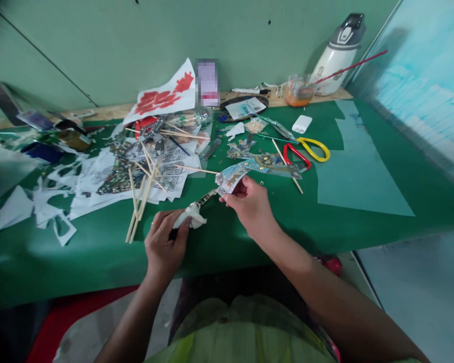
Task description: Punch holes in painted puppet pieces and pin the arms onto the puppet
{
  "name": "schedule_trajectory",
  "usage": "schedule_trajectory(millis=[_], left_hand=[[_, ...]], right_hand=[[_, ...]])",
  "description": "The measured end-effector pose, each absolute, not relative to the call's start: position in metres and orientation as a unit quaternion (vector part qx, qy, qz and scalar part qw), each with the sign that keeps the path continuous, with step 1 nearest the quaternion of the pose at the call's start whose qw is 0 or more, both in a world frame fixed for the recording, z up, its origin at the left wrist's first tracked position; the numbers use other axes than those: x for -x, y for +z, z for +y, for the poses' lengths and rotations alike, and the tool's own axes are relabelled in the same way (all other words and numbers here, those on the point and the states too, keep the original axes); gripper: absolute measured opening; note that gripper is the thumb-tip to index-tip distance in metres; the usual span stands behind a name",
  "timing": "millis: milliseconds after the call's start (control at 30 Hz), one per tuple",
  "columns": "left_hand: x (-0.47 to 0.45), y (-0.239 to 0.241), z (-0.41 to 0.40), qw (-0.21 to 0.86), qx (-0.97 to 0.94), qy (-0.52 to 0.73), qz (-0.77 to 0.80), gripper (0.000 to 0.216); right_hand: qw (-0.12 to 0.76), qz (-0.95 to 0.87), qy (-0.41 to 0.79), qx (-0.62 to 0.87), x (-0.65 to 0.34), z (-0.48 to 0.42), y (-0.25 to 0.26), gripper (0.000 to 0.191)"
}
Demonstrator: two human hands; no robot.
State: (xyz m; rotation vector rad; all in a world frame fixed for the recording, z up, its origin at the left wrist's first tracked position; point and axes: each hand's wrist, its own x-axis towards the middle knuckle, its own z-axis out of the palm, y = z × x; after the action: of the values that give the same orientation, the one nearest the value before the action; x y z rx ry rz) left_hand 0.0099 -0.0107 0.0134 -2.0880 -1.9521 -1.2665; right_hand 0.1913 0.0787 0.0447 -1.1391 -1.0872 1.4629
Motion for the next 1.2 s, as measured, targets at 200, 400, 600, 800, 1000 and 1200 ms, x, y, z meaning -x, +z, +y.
schedule_trajectory(millis=[200, 400, 600, 800, 1000, 1200], left_hand=[[-0.009, 0.013, -0.011, 0.006, 0.670, -0.399, -0.626, 0.020], [-0.009, 0.014, -0.011, 0.005, 0.669, -0.401, -0.625, 0.020], [-0.009, 0.013, -0.011, 0.008, 0.668, -0.400, -0.627, 0.020], [-0.009, 0.013, -0.011, 0.006, 0.667, -0.402, -0.627, 0.020], [-0.010, 0.014, -0.011, 0.011, 0.668, -0.405, -0.625, 0.020], [-0.010, 0.013, -0.010, 0.011, 0.672, -0.403, -0.622, 0.020]], right_hand=[[0.474, -0.419, 0.623, 0.460, -0.192, 0.077, 0.046, 0.024], [0.475, -0.377, 0.652, 0.455, -0.195, 0.076, 0.044, 0.017], [0.458, -0.355, 0.670, 0.465, -0.199, 0.075, 0.045, 0.015], [0.451, -0.357, 0.672, 0.466, -0.200, 0.074, 0.047, 0.016], [0.449, -0.353, 0.680, 0.460, -0.202, 0.073, 0.046, 0.018], [0.439, -0.362, 0.679, 0.464, -0.201, 0.072, 0.046, 0.017]])
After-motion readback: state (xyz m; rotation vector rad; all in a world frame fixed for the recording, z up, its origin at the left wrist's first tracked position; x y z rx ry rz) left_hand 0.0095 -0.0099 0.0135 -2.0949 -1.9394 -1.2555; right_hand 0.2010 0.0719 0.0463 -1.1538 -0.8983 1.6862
